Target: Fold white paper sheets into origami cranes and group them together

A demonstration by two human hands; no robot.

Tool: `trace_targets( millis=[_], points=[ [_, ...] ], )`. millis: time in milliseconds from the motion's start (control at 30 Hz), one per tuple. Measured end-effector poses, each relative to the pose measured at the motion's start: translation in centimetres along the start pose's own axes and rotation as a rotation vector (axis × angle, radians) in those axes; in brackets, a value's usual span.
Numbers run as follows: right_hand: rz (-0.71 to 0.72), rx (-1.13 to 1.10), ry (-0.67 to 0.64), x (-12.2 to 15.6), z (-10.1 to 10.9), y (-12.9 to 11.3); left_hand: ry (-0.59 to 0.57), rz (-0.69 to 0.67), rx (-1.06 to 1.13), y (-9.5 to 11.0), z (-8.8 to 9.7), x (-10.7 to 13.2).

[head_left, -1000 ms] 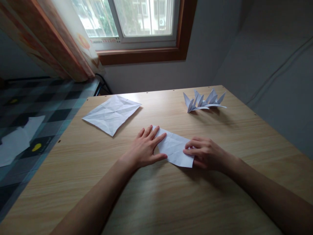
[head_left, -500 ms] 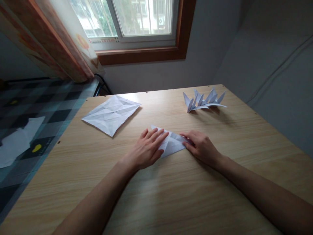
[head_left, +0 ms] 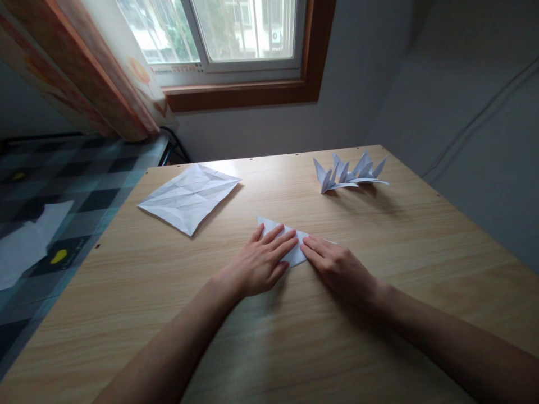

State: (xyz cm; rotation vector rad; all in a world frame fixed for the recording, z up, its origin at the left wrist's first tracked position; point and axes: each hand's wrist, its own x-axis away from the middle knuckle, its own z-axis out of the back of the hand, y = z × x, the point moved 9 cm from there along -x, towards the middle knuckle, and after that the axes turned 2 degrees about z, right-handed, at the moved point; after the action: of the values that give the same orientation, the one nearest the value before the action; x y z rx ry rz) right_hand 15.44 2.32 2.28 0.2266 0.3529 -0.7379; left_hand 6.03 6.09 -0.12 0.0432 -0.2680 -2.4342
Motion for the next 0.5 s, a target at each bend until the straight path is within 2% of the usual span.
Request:
trace_targets(
  millis=[133,267,400,500],
  points=[
    [-0.058,0.145,-0.053,0.9,0.1,-0.2,-0.041,0.023,-0.016,-0.3,-0.1,-0.1],
    [-0.087,0.206,-0.150,1.5,0.3,0.7,-0.064,0.021,-0.008,-0.2,-0.1,-0.1],
    [0.036,0.130,-0.255,1.6,0.1,1.7,-0.019,-0.014,0.013,0.0,0.2,0.0],
    [0.118,0.047,-0.172,1.5,0.8,2.4,0.019,-0.036,0.038,0.0,0.5,0.2]
  ],
)
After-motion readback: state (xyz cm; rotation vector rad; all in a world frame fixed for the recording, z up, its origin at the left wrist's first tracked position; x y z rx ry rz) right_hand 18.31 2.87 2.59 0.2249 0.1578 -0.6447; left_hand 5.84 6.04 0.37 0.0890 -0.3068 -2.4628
